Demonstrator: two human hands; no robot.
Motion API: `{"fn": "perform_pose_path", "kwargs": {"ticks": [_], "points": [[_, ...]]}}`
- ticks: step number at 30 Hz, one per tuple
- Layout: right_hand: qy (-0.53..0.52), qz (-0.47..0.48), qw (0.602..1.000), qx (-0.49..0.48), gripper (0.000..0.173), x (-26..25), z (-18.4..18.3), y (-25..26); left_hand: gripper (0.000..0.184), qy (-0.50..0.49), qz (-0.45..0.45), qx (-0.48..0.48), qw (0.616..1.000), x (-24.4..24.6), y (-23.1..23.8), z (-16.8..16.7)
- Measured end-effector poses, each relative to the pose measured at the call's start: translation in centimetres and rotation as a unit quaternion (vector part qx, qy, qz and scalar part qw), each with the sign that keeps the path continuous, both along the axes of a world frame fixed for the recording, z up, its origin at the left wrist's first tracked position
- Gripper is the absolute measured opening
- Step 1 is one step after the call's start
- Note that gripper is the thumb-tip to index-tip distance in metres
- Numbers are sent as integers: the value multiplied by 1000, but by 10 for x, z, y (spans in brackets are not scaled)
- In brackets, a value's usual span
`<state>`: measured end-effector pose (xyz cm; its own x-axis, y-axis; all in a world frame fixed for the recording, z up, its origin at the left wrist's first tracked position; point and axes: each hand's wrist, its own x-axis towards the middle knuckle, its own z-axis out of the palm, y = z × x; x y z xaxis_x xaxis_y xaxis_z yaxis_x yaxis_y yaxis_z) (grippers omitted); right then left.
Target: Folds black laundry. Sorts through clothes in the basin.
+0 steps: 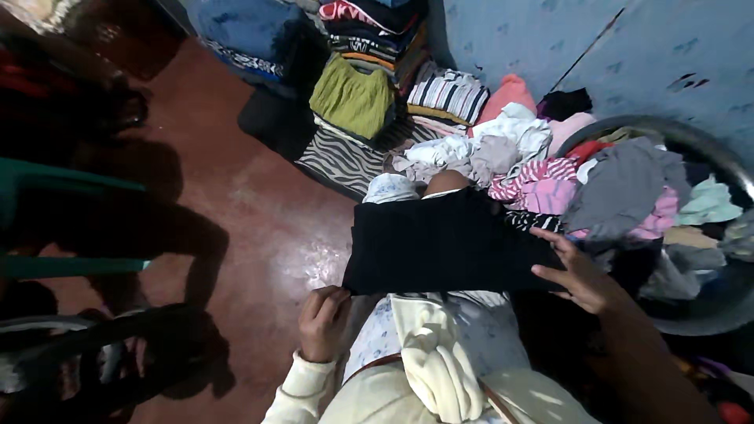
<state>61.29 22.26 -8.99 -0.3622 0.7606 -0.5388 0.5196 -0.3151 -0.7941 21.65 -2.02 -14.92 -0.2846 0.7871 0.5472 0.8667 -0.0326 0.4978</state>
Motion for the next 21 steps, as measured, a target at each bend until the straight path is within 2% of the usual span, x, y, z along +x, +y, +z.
{"fn": "perform_pose_path", "kwargs": {"ticks": [3,5,7,9,11,13,15,18,21], "points": [[-7,78,997,-19,65,10,-9,4,6,11,-31,-37,999,1,-5,1],[-69,155,984,-45,65,13,-25,8,9,-12,-80,-134,988,-3,-7,-3],[-147,180,973,-13,63,4,-31,22,15,-67,-120,-181,974,-15,2,-3],[-151,135,977,60,53,-17,-25,40,26,-121,-116,-145,975,-30,27,4],[-105,90,982,130,45,-45,-29,59,32,-154,-72,-142,975,-41,65,16],[-74,96,978,172,45,-74,-41,74,37,-178,-35,-205,962,-50,105,24],[-89,141,967,194,46,-96,-54,82,43,-174,-46,-266,947,-60,140,23],[-134,183,948,224,33,-110,-57,86,31,-125,-85,-316,937,-72,169,17],[-113,190,950,218,25,-107,-43,89,23,-109,-129,-314,934,-81,173,14]]}}
